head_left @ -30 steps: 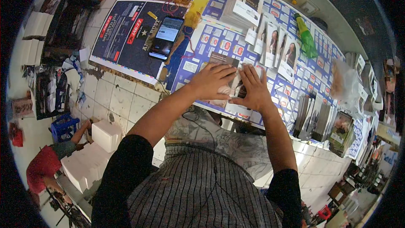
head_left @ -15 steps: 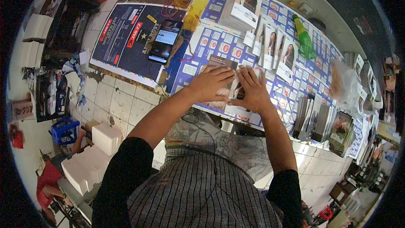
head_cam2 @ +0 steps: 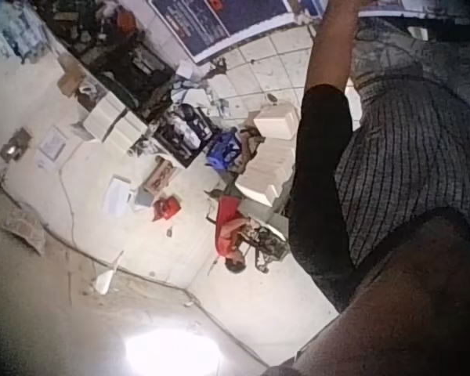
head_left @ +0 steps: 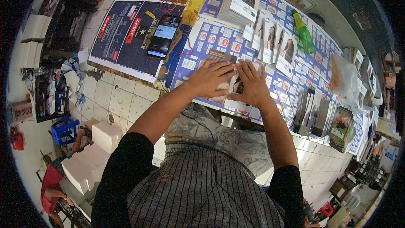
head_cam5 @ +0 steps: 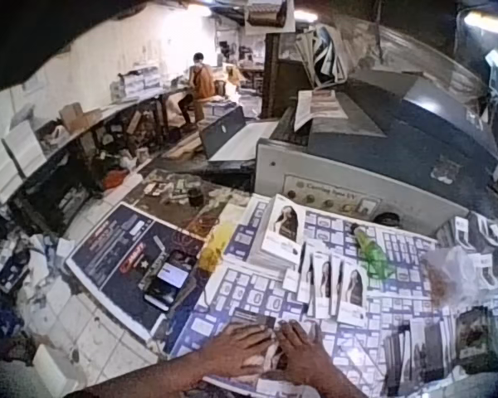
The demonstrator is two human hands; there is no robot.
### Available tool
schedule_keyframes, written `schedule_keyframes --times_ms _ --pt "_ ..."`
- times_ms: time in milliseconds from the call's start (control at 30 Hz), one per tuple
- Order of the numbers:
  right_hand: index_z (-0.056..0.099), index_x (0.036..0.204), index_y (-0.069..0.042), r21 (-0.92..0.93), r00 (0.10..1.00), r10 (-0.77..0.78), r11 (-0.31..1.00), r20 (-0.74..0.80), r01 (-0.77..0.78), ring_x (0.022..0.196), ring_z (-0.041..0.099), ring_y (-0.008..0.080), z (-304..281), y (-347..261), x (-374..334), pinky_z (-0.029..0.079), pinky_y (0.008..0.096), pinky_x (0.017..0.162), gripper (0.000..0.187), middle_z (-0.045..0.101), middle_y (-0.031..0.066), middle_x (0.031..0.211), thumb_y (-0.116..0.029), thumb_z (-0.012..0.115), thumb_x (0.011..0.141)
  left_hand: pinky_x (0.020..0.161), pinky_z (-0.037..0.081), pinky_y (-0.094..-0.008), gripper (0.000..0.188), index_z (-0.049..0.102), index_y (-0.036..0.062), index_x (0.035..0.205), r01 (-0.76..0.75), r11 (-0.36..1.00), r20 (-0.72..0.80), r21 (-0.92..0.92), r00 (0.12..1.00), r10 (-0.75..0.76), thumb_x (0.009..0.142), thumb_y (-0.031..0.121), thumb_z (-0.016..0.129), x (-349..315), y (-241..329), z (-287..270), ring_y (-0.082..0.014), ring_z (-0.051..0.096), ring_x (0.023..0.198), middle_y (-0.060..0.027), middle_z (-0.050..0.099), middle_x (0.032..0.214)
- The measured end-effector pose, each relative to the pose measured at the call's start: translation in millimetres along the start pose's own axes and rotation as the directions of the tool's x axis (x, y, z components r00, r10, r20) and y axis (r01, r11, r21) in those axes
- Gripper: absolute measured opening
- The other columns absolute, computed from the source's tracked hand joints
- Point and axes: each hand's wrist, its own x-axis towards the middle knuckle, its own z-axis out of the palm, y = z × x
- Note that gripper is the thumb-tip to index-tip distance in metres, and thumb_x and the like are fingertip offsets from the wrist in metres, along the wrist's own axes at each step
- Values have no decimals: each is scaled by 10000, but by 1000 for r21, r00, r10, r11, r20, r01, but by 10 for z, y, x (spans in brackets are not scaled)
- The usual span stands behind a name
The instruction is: The person organizes brochures on a table by flipping through the pages and stacking them into separate piles.
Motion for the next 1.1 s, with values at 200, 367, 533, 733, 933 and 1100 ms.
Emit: schedule_keyframes --times_ms 200,367,533,733,933,1100 --pt "274 1559 -38 6 994 43 999 98 -43 1525 175 334 -90 -128 16 71 648 1195 1297 227 165 1637 -777 743 602 1147 250 -497 799 469 119 1469 45 999 32 -18 998 -44 842 581 645 -3 0 3 -259 340 1452 -80 386 1577" --pt "258 1558 -16 8 994 47 999 103 -48 1532 156 336 -144 -173 46 67 651 1192 1330 214 170 1641 -785 745 589 1151 242 -506 817 477 119 1462 42 999 36 -33 999 -41 821 588 666 -1 -16 -40 -258 324 1461 -78 371 1586" --pt "257 1556 -9 24 989 87 996 122 -91 1527 173 341 -165 -138 15 57 658 1187 1357 211 171 1643 -803 744 568 1160 232 -523 836 487 115 1449 35 999 96 -2 995 -35 794 594 689 99 55 -128 -281 284 1475 -81 351 1595" --pt "303 1524 12 165 991 122 980 -57 -111 1518 192 347 -21 -15 -181 105 649 1186 1287 262 185 1616 -764 750 599 1160 219 -555 836 483 86 1443 6 991 228 135 973 -37 802 580 692 202 213 -281 -312 222 1497 -84 315 1612" --pt "447 1418 20 223 566 664 722 -488 -655 1329 442 395 335 594 -1152 325 578 1089 649 474 219 1454 -306 650 895 1161 172 -587 916 421 89 1489 63 970 353 233 924 -145 806 643 673 327 275 -326 -319 236 1499 -81 285 1631" --pt "550 1323 -75 374 630 710 703 -316 -604 1164 539 344 222 685 -1268 394 544 1018 494 576 163 1182 -265 666 882 1149 170 -613 959 359 138 1532 70 967 350 244 924 -155 789 645 692 340 339 -352 -334 256 1491 -86 306 1617"
